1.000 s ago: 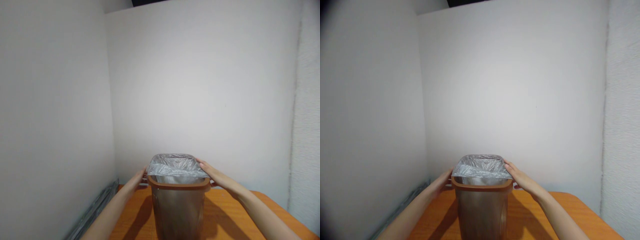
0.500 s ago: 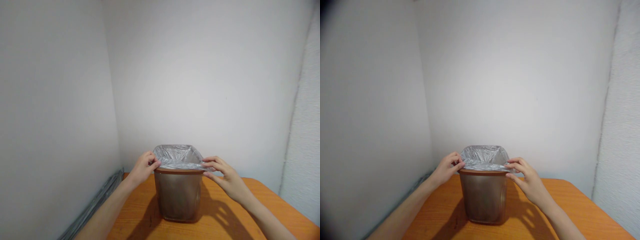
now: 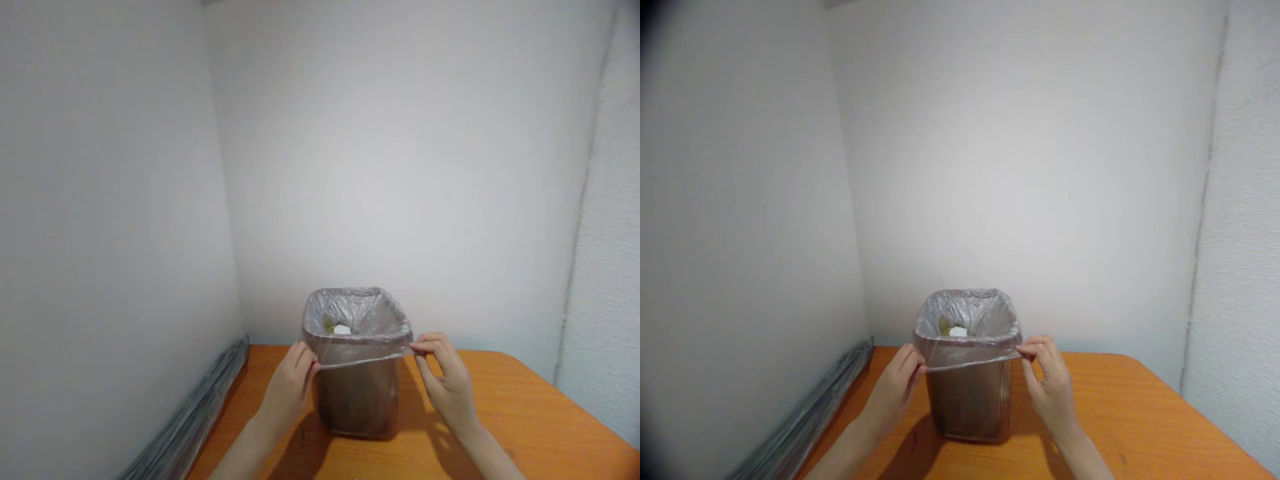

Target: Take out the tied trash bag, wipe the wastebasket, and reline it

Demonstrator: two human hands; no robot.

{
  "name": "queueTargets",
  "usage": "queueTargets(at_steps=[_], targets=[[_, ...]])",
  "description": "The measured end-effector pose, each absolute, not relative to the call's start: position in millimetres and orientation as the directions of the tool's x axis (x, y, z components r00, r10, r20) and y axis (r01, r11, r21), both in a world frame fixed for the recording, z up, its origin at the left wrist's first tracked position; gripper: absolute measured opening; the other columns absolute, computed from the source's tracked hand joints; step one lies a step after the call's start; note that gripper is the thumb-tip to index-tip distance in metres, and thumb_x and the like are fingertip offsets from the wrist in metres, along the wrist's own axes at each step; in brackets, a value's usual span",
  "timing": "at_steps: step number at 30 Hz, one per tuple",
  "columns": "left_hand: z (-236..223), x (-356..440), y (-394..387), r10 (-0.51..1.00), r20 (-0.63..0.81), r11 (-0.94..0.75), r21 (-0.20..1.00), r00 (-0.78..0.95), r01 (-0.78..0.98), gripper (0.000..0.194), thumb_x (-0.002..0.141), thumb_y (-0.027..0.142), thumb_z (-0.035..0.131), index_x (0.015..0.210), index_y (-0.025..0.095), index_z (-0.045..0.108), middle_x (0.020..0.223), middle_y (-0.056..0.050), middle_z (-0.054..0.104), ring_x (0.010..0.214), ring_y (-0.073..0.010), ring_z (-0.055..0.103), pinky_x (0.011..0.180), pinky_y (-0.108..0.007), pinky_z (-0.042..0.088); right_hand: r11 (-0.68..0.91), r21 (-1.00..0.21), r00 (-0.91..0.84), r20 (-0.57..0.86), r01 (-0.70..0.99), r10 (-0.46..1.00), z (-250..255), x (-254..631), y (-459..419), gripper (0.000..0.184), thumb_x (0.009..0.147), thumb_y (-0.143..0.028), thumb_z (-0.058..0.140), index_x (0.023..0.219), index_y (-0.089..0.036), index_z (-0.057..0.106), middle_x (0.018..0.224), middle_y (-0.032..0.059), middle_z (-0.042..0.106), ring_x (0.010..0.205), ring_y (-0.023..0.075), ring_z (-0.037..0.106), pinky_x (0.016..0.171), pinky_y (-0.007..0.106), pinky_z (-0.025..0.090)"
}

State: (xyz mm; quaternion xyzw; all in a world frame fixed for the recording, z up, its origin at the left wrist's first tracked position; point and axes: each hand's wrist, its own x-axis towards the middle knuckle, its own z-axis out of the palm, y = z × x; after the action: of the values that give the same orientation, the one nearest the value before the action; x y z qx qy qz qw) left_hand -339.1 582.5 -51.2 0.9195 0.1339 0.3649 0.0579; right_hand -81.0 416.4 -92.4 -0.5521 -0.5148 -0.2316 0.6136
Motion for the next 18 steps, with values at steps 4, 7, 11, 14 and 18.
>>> queueTargets(at_steps=[4,7,11,14,18], targets=[[-55.9,-334.8,579.3,0.452,0.602,-0.873,0.45,0.659,0.188,0.028,0.1,0.039,0.039,0.087,0.02,0.055,0.092,-0.006,0.06,0.088,-0.0208,0.058,0.08,-0.034,0.047,0.293,-0.584,0.493,0.805,0.757,0.331,-110.4,-84.1,428.9,0.007,0.094,-0.026,0.049,0.094,-0.022,0.055,0.089,0.0055,0.058,0.084,0.021,0.057,0.077,0.036,0.049],[-63.8,-337.2,589.1,0.669,0.474,-0.636,0.764,0.573,0.11,0.04,0.096,0.055,0.041,0.083,0.02,0.055,0.08,-0.004,0.062,0.076,-0.0192,0.061,0.072,-0.032,0.048,0.277,-0.688,0.545,0.711,0.671,0.444,-127.2,-81.7,434.0,0.009,0.09,-0.029,0.053,0.089,-0.021,0.056,0.084,0.0047,0.061,0.081,0.0218,0.058,0.078,0.037,0.05],[-73.8,-342.6,625.9,0.892,0.289,-0.313,0.95,0.348,0.012,0.066,0.078,0.083,0.04,0.083,0.019,0.057,0.083,-0.008,0.065,0.081,-0.023,0.063,0.073,-0.035,0.049,0.255,-0.815,0.701,0.578,0.52,0.418,-136.7,-66.7,440.2,0.02,0.09,-0.04,0.051,0.088,-0.021,0.058,0.085,0.0049,0.064,0.08,0.0233,0.061,0.075,0.038,0.053],[-75.4,-337.3,650.1,0.908,0.162,-0.179,0.984,0.385,0.007,0.082,0.072,0.09,0.034,0.096,0.017,0.061,0.105,-0.016,0.068,0.096,-0.0284,0.066,0.077,-0.04,0.052,0.345,-0.859,0.746,0.504,0.378,0.435,-130.6,-57.9,448.3,0.037,0.095,-0.052,0.04,0.106,-0.022,0.058,0.11,0.0085,0.066,0.101,0.0253,0.063,0.082,0.039,0.057],[-78.7,-319.4,657.7,0.83,0.032,-0.032,0.999,0.557,-0.009,0.094,0.074,0.092,0.02,0.123,0.02,0.056,0.123,-0.016,0.066,0.106,-0.0306,0.066,0.081,-0.044,0.054,0.424,-0.9,0.737,0.352,0.098,0.577,-122.6,-61.3,458.2,0.06,0.088,-0.072,0.041,0.118,-0.024,0.063,0.129,0.0101,0.062,0.123,0.0305,0.055,0.093,0.044,0.054]])
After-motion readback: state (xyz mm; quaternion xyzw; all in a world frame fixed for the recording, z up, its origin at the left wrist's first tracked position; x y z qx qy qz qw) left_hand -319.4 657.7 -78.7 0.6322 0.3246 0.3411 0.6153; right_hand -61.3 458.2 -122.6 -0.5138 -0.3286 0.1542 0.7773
